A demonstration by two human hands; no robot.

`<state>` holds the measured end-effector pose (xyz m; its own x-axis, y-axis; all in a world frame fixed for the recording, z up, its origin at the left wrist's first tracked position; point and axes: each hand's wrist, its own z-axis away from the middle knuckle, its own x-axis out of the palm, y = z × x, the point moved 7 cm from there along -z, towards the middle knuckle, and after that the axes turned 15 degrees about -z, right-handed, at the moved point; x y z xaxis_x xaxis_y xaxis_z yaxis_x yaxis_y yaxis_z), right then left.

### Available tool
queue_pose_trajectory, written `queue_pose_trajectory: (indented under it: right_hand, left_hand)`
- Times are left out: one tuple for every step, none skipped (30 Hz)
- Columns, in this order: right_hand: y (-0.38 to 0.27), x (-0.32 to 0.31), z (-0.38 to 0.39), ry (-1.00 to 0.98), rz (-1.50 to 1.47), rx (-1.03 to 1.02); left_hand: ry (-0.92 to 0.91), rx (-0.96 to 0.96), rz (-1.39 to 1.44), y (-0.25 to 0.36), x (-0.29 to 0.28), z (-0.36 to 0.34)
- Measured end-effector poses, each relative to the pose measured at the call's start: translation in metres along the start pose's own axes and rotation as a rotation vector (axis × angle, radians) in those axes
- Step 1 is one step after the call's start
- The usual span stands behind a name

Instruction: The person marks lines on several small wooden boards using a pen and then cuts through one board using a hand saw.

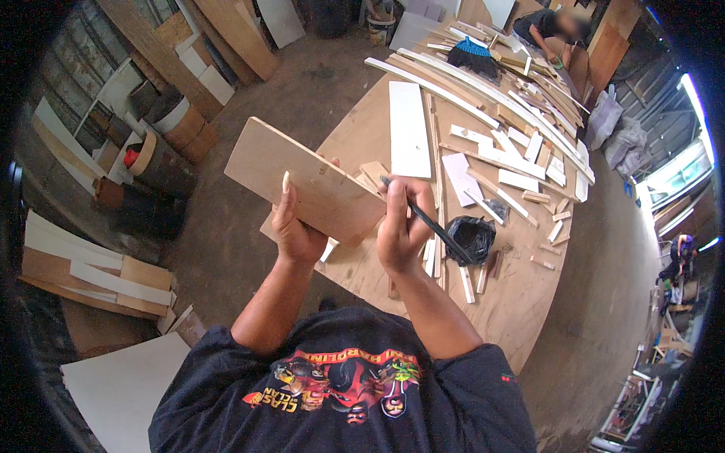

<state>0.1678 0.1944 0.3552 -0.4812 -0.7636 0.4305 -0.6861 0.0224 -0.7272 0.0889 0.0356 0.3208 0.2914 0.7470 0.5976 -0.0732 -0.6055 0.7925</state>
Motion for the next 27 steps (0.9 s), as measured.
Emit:
queue_pose_trajectory:
  right_hand:
    - [-0.011,0.001,0.001,-0.036,0.017,-0.145]
    - [-0.013,0.005,0.002,-0.098,0.019,-0.095]
    - [-0.018,0.010,0.002,-0.160,0.021,-0.045]
    - [-0.022,0.015,0.001,-0.221,0.023,0.005]
    - [-0.024,0.020,-0.002,-0.270,0.046,0.041]
    - [-0.024,0.023,-0.004,-0.287,0.049,0.061]
    - [-0.023,0.026,-0.006,-0.304,0.052,0.081]
    - [-0.023,0.030,-0.009,-0.321,0.056,0.101]
    - [-0.029,0.032,-0.013,-0.329,0.093,0.042]
    - [-0.030,0.033,-0.015,-0.358,0.127,0.010]
    - [-0.031,0.032,-0.016,-0.388,0.159,-0.021]
    - [-0.032,0.033,-0.017,-0.417,0.191,-0.052]
    - [-0.032,0.034,-0.017,-0.423,0.197,-0.062]
    - [-0.032,0.034,-0.018,-0.429,0.202,-0.072]
    - [-0.033,0.035,-0.018,-0.434,0.207,-0.082]
    - [-0.032,0.036,-0.018,-0.434,0.202,-0.087]
    - [-0.030,0.037,-0.018,-0.432,0.198,-0.092]
    - [-0.030,0.037,-0.018,-0.430,0.195,-0.098]
    - [-0.029,0.037,-0.019,-0.430,0.195,-0.097]
    - [-0.028,0.038,-0.019,-0.430,0.195,-0.096]
    - [-0.028,0.038,-0.019,-0.430,0.195,-0.095]
    - [-0.027,0.038,-0.019,-0.429,0.196,-0.094]
    - [-0.026,0.037,-0.018,-0.428,0.195,-0.091]
    - [-0.025,0.037,-0.018,-0.428,0.195,-0.088]
    - [-0.026,0.038,-0.018,-0.429,0.199,-0.091]
    - [-0.026,0.038,-0.019,-0.431,0.204,-0.095]
    - [-0.026,0.039,-0.019,-0.433,0.209,-0.098]
  left_hand:
    - [-0.033,0.015,0.002,0.003,0.003,-0.002]
    - [-0.063,0.027,0.002,0.005,0.004,-0.003]
    - [-0.094,0.040,0.002,0.008,0.007,-0.004]
    - [-0.105,0.024,0.055,0.009,0.010,-0.003]
    - [-0.117,0.005,0.110,0.009,0.015,-0.001]
    - [-0.129,-0.014,0.164,0.010,0.018,0.001]
    - [-0.145,-0.002,0.160,0.011,0.020,0.002]
    - [-0.161,0.010,0.157,0.012,0.022,0.003]
    - [-0.177,0.022,0.154,0.014,0.024,0.003]
    - [-0.178,0.014,0.159,0.015,0.026,0.003]
    - [-0.178,0.006,0.163,0.016,0.026,0.004]
    - [-0.177,-0.002,0.166,0.016,0.026,0.004]
    - [-0.182,0.004,0.158,0.015,0.026,0.004]
    - [-0.186,0.011,0.150,0.015,0.026,0.003]
    - [-0.191,0.017,0.141,0.015,0.026,0.003]
    - [-0.187,0.025,0.132,0.016,0.025,0.003]
    - [-0.186,0.031,0.124,0.016,0.025,0.003]
    - [-0.184,0.037,0.116,0.017,0.025,0.003]
    - [-0.186,0.038,0.115,0.016,0.025,0.002]
    - [-0.187,0.039,0.112,0.016,0.025,0.002]
    - [-0.188,0.041,0.110,0.015,0.024,0.002]
    - [-0.186,0.043,0.130,0.015,0.024,0.001]
    - [-0.183,0.045,0.148,0.015,0.024,0.001]
    - [-0.179,0.047,0.167,0.015,0.023,0.001]
    - [-0.180,0.050,0.164,0.015,0.023,0.001]
    - [-0.182,0.051,0.162,0.014,0.023,0.000]
    - [-0.184,0.053,0.160,0.014,0.022,0.000]
